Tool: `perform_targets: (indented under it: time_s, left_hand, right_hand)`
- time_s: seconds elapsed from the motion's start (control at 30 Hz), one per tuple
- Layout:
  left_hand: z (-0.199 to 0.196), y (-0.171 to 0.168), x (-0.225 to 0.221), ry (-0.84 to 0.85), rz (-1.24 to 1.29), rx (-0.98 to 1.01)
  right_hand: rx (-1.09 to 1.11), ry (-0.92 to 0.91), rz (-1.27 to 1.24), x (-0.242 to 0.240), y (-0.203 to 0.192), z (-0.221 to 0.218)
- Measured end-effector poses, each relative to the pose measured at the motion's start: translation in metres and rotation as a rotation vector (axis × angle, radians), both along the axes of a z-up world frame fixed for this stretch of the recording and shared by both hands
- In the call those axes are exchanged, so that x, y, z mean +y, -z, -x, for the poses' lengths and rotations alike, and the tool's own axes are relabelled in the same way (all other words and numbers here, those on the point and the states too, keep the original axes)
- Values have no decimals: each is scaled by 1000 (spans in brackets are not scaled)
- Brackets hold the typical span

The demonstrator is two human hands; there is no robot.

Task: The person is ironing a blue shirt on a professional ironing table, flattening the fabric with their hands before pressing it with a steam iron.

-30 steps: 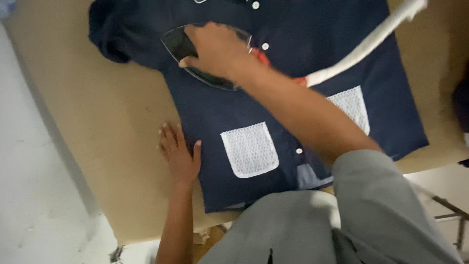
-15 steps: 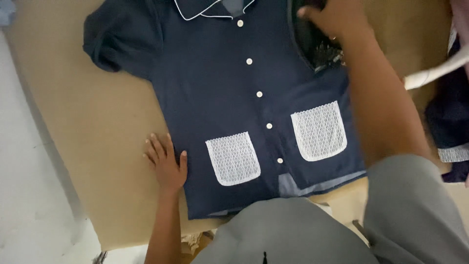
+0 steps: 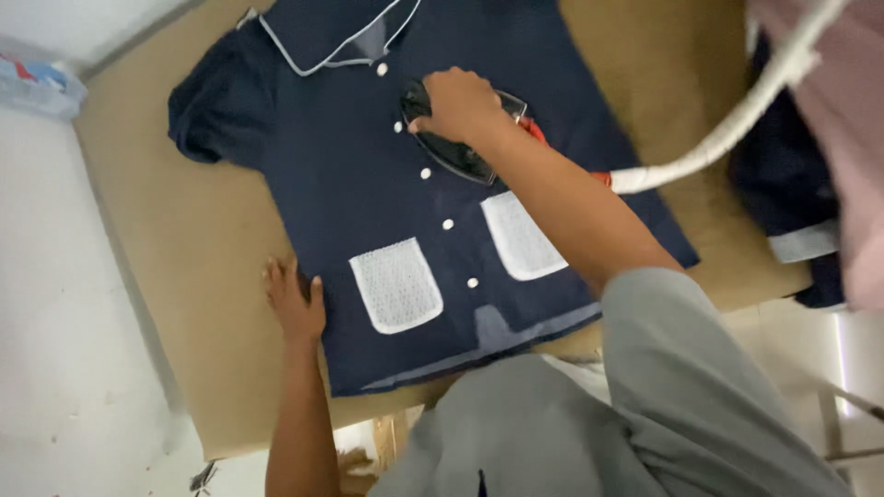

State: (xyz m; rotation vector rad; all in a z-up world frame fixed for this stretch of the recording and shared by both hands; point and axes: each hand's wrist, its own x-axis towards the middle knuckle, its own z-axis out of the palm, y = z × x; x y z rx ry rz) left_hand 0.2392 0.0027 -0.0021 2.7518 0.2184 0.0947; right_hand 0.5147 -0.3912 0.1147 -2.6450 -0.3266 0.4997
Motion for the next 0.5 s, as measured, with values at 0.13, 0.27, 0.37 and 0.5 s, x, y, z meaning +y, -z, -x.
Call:
perform_targets:
  time_s: [0.13, 0.27, 0.37, 0.5]
  left_hand:
    - [48, 14, -28, -114, -106, -43]
    - [120, 17, -48, -340, -73, 37]
    - [160, 23, -47, -353, -101, -152]
    - [189, 22, -44, -501, 5, -109]
  right_hand:
    - [2, 55, 6, -83, -37, -16]
    - [106, 278, 74, -194, 0, -39]
    - [-84, 321, 201, -254, 27, -35]
    - [-371, 301, 78, -267, -2, 20]
